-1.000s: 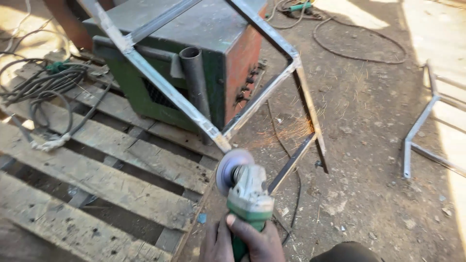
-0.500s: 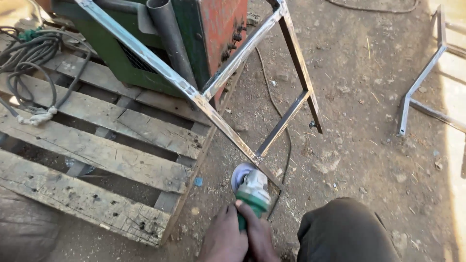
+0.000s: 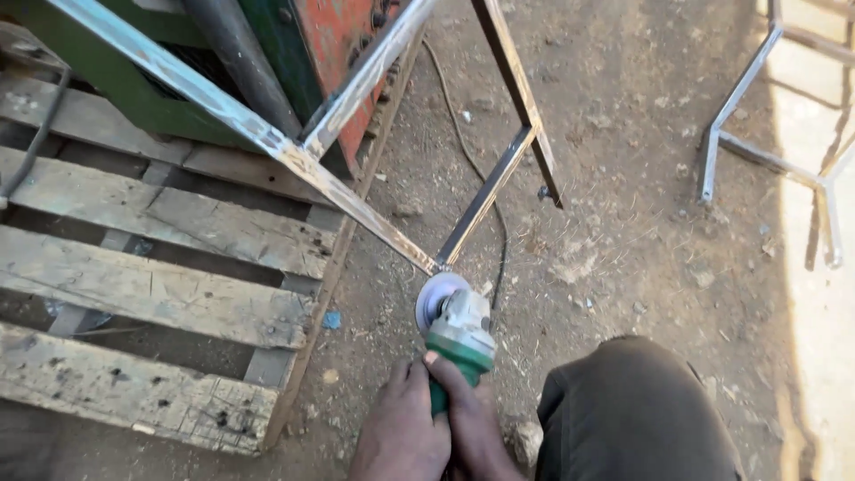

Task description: Using an angle grinder to smooth the welded joints of a metal frame

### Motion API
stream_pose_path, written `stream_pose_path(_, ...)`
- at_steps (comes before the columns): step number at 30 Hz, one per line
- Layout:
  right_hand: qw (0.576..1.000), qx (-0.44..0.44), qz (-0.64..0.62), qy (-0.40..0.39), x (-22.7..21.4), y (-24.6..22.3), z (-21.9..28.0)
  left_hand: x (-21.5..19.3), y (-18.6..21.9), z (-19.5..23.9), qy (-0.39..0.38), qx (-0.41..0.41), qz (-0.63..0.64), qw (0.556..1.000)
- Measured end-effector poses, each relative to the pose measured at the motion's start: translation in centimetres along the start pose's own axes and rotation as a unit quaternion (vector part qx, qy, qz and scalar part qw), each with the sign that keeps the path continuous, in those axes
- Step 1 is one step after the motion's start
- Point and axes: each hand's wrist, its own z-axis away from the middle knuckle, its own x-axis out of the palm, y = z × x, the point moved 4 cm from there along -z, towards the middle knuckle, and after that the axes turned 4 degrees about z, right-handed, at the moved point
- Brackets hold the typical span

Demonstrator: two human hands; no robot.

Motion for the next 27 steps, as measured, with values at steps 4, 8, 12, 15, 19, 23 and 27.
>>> stream_pose_path(4,0.999,0.028,-0.027,0.000,0.0,-0.1,0.0,-1.2,1.4,1.3,0.003,-0.004,0.011,1.000)
stream_pose_path(8,0.998,0.037,-0.037,-0.026,-0.1,-0.3,0.5,-1.3,1.8,1.9,0.007,-0.011,0.003,1.000)
stream_pose_path(12,0.998,0.040,-0.045,-0.031,0.0,-0.5,0.4,-0.8,1.4,1.6,0.032,-0.013,0.014,0.999)
stream_pose_path(15,0.997,0.027,-0.048,-0.059,0.3,-0.7,0.6,-0.9,1.3,1.8,0.058,-0.004,0.026,0.998)
stream_pose_path(19,0.997,0.029,-0.048,-0.058,0.7,-1.4,0.8,-1.7,2.1,2.1,0.052,-0.002,0.014,0.999)
stream_pose_path(23,0.997,0.029,-0.056,-0.054,0.5,-1.3,0.2,-1.4,2.1,1.6,0.059,-0.006,0.015,0.998)
stream_pose_path(27,0.997,0.037,-0.045,-0.043,0.1,-1.4,0.3,-0.7,1.8,1.1,0.058,-0.012,0.022,0.998)
